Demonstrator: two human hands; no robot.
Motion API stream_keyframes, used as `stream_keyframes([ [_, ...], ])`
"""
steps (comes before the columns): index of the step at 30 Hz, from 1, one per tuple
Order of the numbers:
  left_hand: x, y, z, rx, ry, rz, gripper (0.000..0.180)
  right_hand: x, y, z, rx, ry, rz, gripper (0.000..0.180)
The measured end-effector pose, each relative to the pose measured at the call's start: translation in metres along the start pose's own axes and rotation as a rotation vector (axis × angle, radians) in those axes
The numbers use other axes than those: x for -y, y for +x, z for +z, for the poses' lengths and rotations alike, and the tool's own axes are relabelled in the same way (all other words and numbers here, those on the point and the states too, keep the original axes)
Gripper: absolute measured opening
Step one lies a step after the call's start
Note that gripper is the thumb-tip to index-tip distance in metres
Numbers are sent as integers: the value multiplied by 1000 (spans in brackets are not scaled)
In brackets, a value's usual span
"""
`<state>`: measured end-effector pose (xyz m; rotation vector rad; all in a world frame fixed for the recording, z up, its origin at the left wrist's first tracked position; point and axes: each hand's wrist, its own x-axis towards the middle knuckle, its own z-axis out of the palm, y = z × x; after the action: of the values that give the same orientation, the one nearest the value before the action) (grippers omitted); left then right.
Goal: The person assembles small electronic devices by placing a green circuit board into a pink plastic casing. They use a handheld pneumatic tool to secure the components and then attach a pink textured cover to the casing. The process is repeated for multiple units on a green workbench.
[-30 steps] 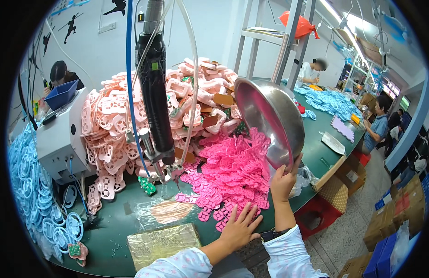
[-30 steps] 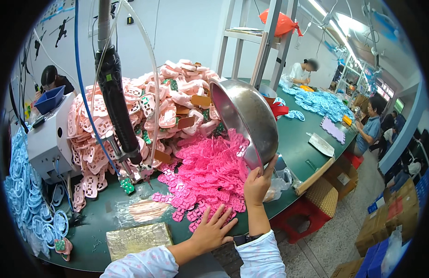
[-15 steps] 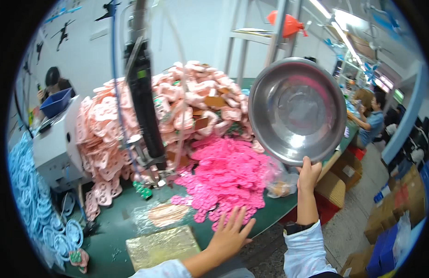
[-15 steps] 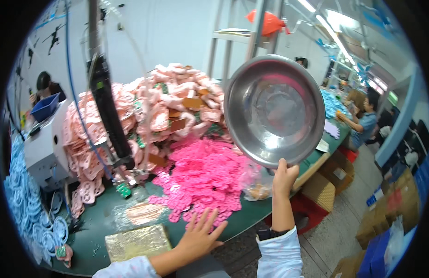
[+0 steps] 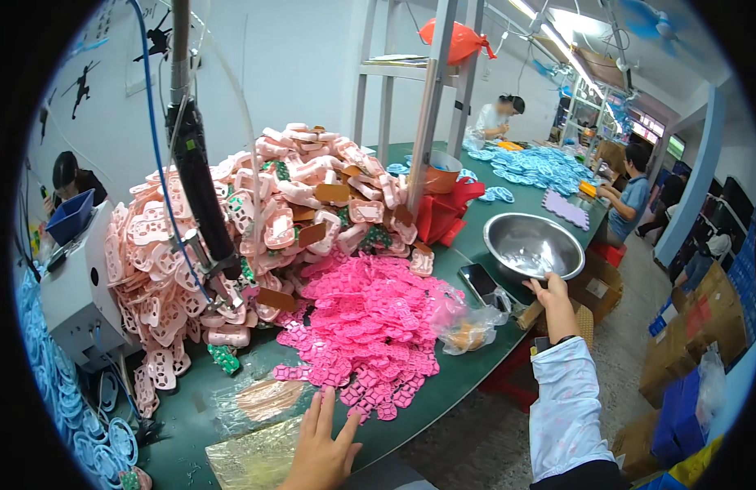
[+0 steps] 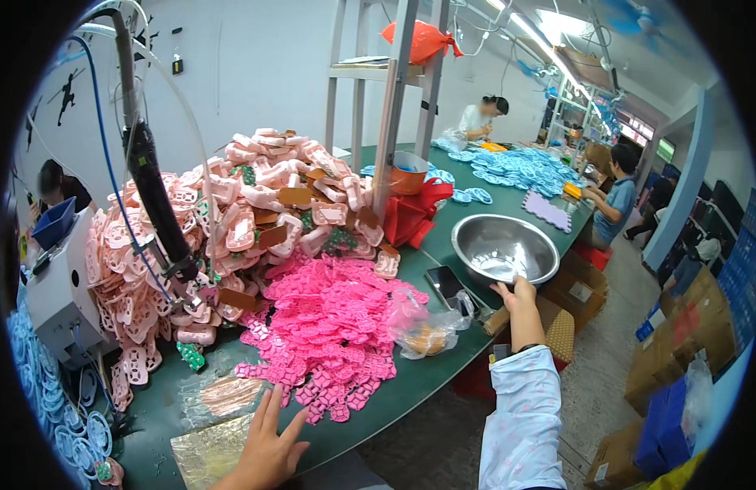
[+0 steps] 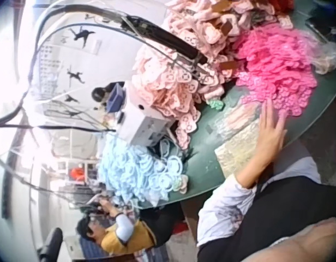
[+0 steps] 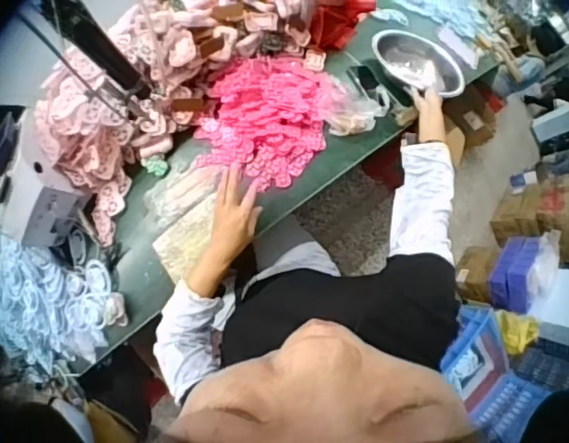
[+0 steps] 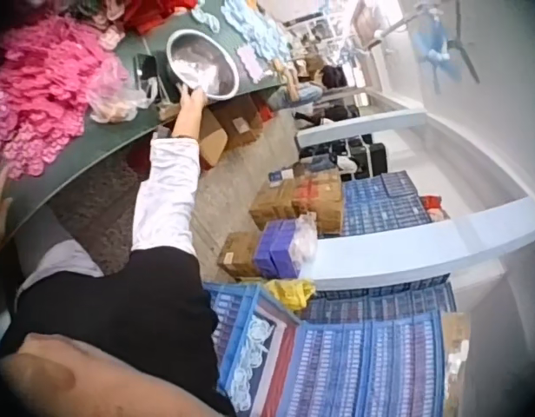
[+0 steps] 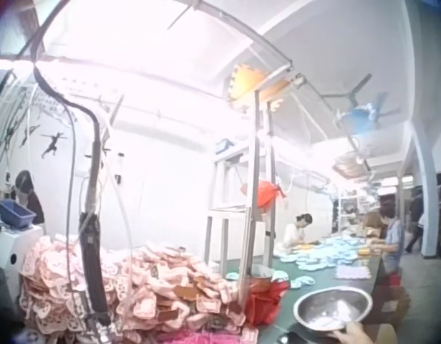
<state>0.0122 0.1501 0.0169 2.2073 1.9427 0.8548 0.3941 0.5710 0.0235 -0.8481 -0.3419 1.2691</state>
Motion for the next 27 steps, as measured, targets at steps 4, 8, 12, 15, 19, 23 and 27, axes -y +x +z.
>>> stream_keyframes([
  [4,7,-25,-16,-102,-92,-7,55,-8,-4,4,-45,-176,-121,32],
  [8,24,-68,-23,-93,-36,-261,43,-40,-96,61,235,-744,-502,31],
  [12,34,-96,-33,-135,63,-309,39,-109,-129,127,1035,-1487,-604,45],
  [15,33,-88,-24,-185,86,-307,39,-138,-97,146,1187,-1979,-275,63],
  [19,35,-93,-18,-289,88,-347,36,-186,-87,160,1189,-2195,-252,64],
  [23,36,-98,-16,-337,59,-400,32,-207,-125,173,1432,-1855,-288,57],
  [27,36,-98,-18,-333,36,-420,30,-217,-141,184,1501,-1705,-288,52],
])
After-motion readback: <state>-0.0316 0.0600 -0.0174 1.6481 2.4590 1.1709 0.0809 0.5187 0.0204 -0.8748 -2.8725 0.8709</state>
